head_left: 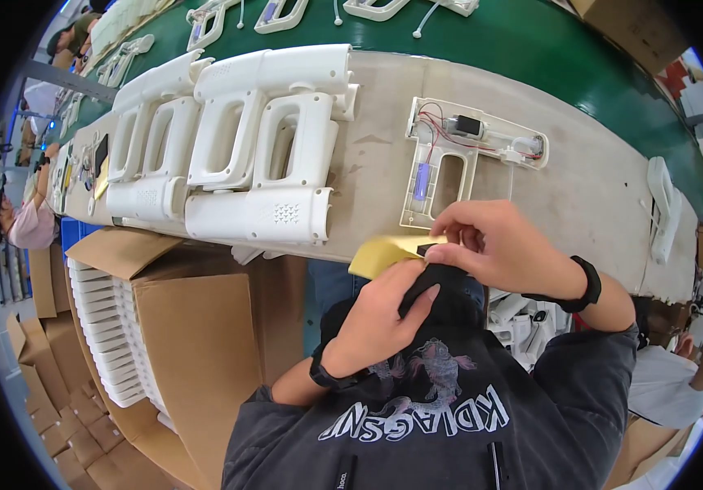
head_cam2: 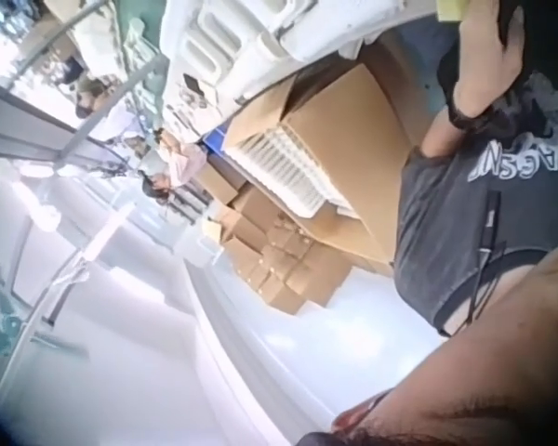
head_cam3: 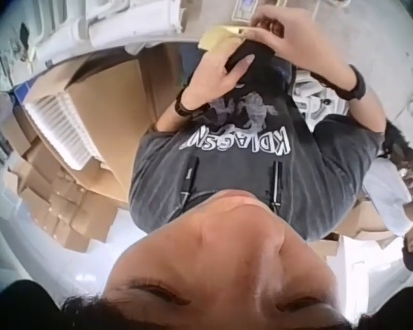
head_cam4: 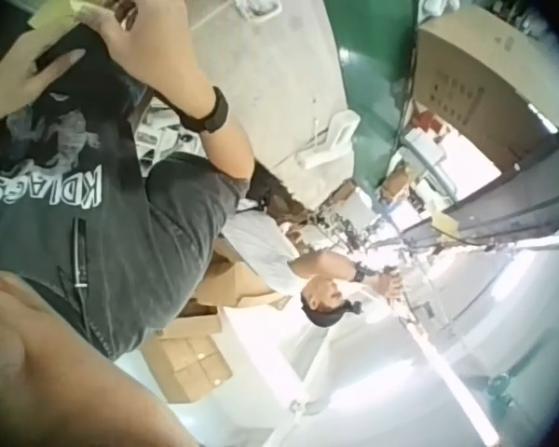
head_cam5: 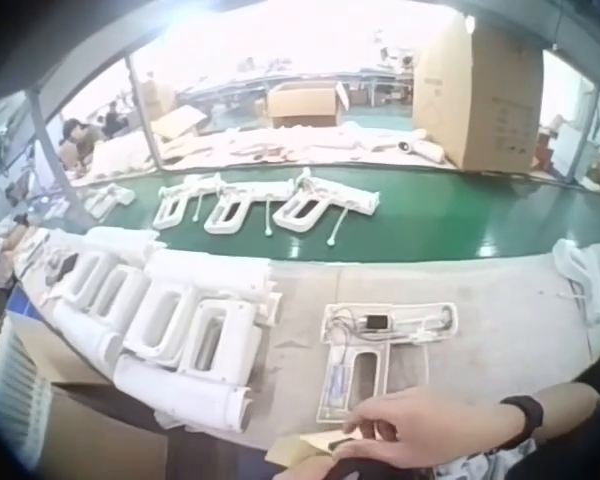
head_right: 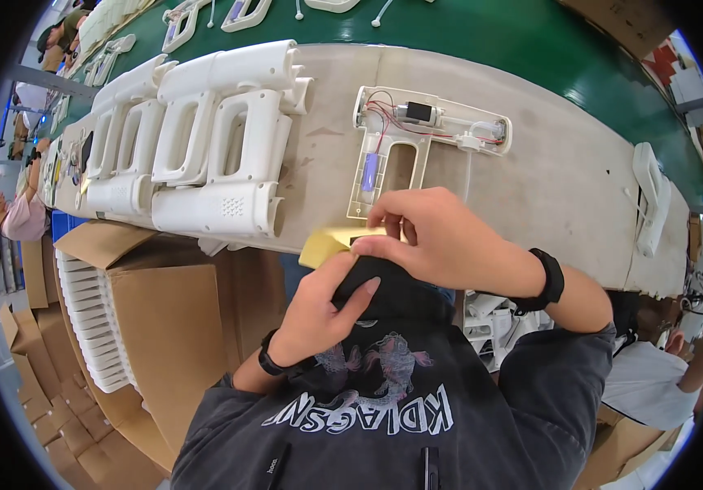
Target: The person takes a plastic housing from a box, peels the backing from a foam pad, and presses the pad onto a battery inside another housing. They then fit the two housing pieces together and place the assembly on the conveyor belt.
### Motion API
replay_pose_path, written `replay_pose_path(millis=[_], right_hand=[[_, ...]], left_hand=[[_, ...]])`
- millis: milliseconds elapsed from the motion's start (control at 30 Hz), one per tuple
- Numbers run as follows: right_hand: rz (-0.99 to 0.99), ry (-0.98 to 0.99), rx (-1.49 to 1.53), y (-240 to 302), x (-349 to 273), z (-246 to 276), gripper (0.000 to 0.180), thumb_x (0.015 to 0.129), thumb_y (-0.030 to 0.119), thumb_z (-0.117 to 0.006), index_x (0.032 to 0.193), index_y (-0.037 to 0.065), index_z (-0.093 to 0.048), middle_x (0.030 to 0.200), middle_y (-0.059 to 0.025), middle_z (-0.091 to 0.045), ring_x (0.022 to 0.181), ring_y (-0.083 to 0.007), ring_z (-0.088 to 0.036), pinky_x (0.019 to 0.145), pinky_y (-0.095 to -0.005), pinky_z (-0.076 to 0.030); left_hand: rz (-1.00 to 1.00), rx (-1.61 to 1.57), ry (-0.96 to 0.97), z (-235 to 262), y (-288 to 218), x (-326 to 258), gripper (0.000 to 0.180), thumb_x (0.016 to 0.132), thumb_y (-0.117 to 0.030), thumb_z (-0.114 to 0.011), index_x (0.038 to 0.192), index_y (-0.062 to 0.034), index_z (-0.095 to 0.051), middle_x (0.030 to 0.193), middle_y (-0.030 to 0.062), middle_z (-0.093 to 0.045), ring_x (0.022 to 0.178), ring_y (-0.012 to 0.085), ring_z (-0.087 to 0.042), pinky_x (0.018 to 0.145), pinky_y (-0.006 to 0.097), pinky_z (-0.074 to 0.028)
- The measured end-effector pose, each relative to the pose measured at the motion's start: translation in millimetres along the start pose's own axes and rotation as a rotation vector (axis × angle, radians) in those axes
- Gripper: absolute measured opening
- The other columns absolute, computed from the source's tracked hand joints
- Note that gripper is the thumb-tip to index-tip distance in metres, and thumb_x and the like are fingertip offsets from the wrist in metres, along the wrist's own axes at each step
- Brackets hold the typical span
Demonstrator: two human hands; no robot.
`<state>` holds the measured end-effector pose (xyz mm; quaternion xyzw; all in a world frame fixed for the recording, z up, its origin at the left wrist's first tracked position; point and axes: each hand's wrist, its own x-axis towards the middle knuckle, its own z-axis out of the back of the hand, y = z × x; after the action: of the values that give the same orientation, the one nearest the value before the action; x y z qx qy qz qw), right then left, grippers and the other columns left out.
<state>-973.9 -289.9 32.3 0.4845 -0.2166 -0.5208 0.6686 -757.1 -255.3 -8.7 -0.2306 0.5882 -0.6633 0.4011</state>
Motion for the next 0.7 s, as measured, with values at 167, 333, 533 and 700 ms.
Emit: replay_pose_path(millis=[167, 333, 533, 700], right_hand=[[-0.047, 0.166, 0.091, -7.7, 0.3, 0.9, 0.02, 0.088, 0.015, -0.076, 0.098, 0.0, -0.067, 0.077, -0.0014, -0.065, 0.069, -0.0076, -0.059, 0.061, -0.0225, -0.048], [-0.26, 0.289, 0.518, -13.2, 6.0, 15.0, 0.027, 0.086, 0.012, -0.077, 0.106, -0.001, -0.065, 0.095, -0.0006, -0.066, 0.082, -0.0058, -0.061, 0.072, -0.022, -0.051], [0.214, -0.274, -0.208, -37.3, 38.8, 15.6, 0.031, 0.081, 0.01, -0.08, 0.106, 0.001, -0.066, 0.089, -0.0033, -0.065, 0.078, -0.012, -0.061, 0.071, -0.0257, -0.051], [0.353, -0.35, -0.372, -60.7, 51.1, -3.4, 0.032, 0.08, 0.014, -0.081, 0.107, 0.005, -0.067, 0.098, -0.0064, -0.063, 0.084, -0.0199, -0.062, 0.074, -0.0315, -0.052]], left_hand=[[-0.268, 0.326, -0.061, -5.6, 7.4, -5.5, 0.03, 0.089, -0.006, -0.067, 0.116, 0.0029, -0.057, 0.106, 0.0211, -0.065, 0.097, 0.041, -0.062, 0.08, 0.039, -0.052], [-0.242, 0.212, -0.039, 8.5, 9.1, -12.5, 0.034, 0.091, -0.007, -0.068, 0.121, 0.0029, -0.056, 0.11, 0.0186, -0.066, 0.1, 0.0296, -0.066, 0.085, 0.034, -0.051], [0.17, -0.479, 0.262, 15.8, 22.5, -24.3, 0.042, 0.097, -0.015, -0.064, 0.134, 0.0025, -0.051, 0.116, 0.0086, -0.065, 0.103, 0.0103, -0.06, 0.092, 0.028, -0.049], [0.182, -0.501, 0.302, 11.1, 29.0, -25.3, 0.043, 0.098, -0.016, -0.063, 0.135, 0.0023, -0.049, 0.117, 0.0077, -0.065, 0.105, 0.0107, -0.06, 0.093, 0.028, -0.048]])
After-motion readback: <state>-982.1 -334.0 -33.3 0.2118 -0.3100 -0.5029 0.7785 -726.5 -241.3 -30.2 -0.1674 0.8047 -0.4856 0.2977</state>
